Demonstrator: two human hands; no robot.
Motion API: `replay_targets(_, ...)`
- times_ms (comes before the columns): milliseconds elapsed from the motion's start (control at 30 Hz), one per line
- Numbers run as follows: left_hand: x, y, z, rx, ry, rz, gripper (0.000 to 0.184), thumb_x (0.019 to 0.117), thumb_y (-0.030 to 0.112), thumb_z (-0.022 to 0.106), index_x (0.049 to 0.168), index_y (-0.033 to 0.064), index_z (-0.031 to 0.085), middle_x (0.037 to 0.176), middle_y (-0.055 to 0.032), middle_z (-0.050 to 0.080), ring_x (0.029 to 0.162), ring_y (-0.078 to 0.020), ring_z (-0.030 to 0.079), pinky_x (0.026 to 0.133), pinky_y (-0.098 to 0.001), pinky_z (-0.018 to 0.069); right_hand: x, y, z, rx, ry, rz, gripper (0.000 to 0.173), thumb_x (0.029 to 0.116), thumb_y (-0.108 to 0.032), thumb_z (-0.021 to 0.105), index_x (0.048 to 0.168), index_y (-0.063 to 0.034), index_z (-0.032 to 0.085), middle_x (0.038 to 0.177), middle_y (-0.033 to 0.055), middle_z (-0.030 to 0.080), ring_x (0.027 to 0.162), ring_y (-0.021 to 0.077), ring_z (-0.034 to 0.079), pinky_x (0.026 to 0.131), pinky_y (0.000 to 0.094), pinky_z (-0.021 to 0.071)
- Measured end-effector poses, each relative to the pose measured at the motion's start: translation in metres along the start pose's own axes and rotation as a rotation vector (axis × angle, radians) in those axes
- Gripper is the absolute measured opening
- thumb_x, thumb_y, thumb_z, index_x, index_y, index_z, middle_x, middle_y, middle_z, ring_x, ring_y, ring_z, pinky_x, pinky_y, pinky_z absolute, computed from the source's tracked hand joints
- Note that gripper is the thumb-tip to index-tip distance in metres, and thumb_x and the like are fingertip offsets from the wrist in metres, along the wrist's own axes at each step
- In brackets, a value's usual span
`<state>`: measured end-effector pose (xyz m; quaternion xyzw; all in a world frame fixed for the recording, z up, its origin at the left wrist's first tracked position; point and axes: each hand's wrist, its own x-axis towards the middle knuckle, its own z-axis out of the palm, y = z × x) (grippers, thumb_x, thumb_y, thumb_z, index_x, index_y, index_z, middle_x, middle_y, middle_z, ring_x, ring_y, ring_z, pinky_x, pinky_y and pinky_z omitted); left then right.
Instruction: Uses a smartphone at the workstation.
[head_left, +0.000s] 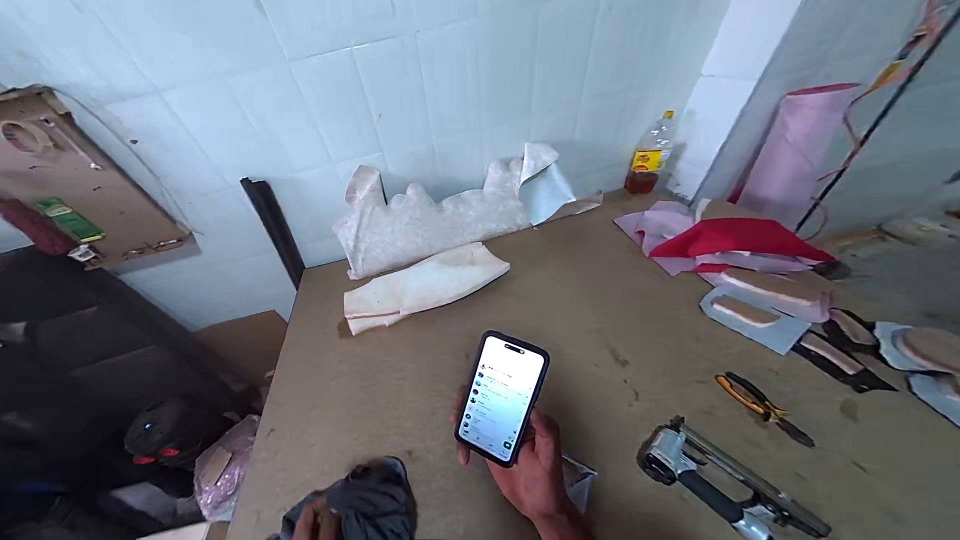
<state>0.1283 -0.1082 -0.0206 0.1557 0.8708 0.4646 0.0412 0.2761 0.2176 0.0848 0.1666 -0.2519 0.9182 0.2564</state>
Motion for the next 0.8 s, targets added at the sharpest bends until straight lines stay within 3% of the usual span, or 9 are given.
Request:
replay_targets(200,0.059,0.103,-0.089,-0.172,0.204,0.256,0.025,0.1045,0.022,0.049,0.107,0.0069,0.069,0.096,-0.0011,0.07,0.09,-0.0101,0.067,0.084,-0.0333,0.0586,-0.001,0.021,-0.021,-0.089,-0.046,0.197,0.077,0.0991,-0.066,0.046,0.147,-0.0052,0.05,0.143,0.0288,0.053,0.118,0.0429,0.063,0.091,0.0549,0.0573)
replay_targets(333,0.072,0.179,-0.135,-0.131,0.238,0.306,0.035,0.1055,0.039,0.053,0.088,0.0144,0.071,0.076,-0.0011,0.067,0.067,-0.0145,0.065,0.062,-0.0355,0.0583,-0.014,0.077,-0.037,-0.3,0.02,0.414,0.081,0.1026,-0.068,0.034,0.147,-0.0008,0.045,0.138,0.0274,0.059,0.118,0.0436,0.064,0.096,0.0592,0.0561)
replay_targets(433,0.079,0.215,-0.139,-0.218,0.051,0.324,0.031,0.1063,0.037,0.054,0.092,0.0149,0.071,0.08,-0.0044,0.065,0.066,-0.0193,0.062,0.058,-0.038,0.0563,-0.026,0.14,-0.032,-0.341,0.191,0.558,0.072,0.1073,-0.058,0.027,0.145,-0.0003,0.047,0.13,0.0234,0.065,0.114,0.0376,0.067,0.095,0.0555,0.0575)
replay_targets(500,0.082,0.219,-0.133,-0.258,-0.306,0.354,0.034,0.1079,0.04,0.05,0.114,0.0162,0.074,0.105,-0.0056,0.072,0.085,-0.0229,0.071,0.072,-0.0437,0.0635,-0.035,0.183,-0.021,-0.392,0.383,0.582,0.058,0.1102,-0.047,0.029,0.141,-0.0034,0.053,0.123,0.017,0.069,0.11,0.0292,0.069,0.093,0.0516,0.0589)
replay_targets(567,0.097,0.202,-0.121,-0.259,-0.702,0.433,0.04,0.1085,0.04,0.049,0.13,0.0145,0.07,0.138,-0.0049,0.065,0.121,-0.0253,0.067,0.101,-0.0488,0.0601,-0.053,0.224,-0.03,-0.466,0.508,0.57,0.042,0.1103,-0.03,0.035,0.139,-0.0056,0.054,0.125,0.0088,0.067,0.116,0.0171,0.064,0.1,0.0417,0.0558)
replay_targets(600,0.109,0.184,-0.112,-0.254,-0.8,0.474,0.038,0.1083,0.037,0.05,0.13,0.013,0.07,0.142,-0.0044,0.063,0.129,-0.0248,0.062,0.108,-0.0483,0.0556,-0.062,0.244,-0.04,-0.478,0.577,0.564,0.032,0.1074,-0.017,0.042,0.131,-0.0034,0.057,0.119,0.0083,0.067,0.111,0.0144,0.064,0.096,0.0377,0.0559)
replay_targets(633,0.122,0.156,-0.101,-0.257,-0.801,0.468,0.035,0.1073,0.034,0.054,0.128,0.013,0.072,0.14,-0.0033,0.065,0.13,-0.0234,0.062,0.11,-0.0471,0.0539,-0.069,0.262,-0.052,-0.458,0.636,0.576,0.028,0.1057,-0.011,0.045,0.128,-0.0018,0.059,0.116,0.0094,0.067,0.109,0.0145,0.064,0.094,0.0368,0.0561)
replay_targets(700,0.139,0.073,-0.066,-0.243,-0.563,0.253,0.029,0.1013,0.031,0.066,0.125,0.0158,0.074,0.128,-0.0017,0.071,0.118,-0.0201,0.067,0.1,-0.0442,0.0582,-0.078,0.285,-0.069,-0.395,0.72,0.634,0.027,0.1067,-0.008,0.044,0.129,-0.0022,0.059,0.118,0.01,0.067,0.111,0.015,0.064,0.096,0.0367,0.0561)
replay_targets(800,0.14,-0.049,-0.022,-0.178,-0.453,-0.174,0.079,0.0873,0.05,0.078,0.152,0.015,0.047,0.144,-0.0072,0.059,0.131,-0.0193,0.059,0.109,-0.0445,0.0527,-0.079,0.296,-0.076,-0.321,0.763,0.723,0.027,0.1062,0.0,0.039,0.128,-0.0037,0.055,0.117,0.0081,0.063,0.109,0.0118,0.061,0.094,0.032,0.0542)
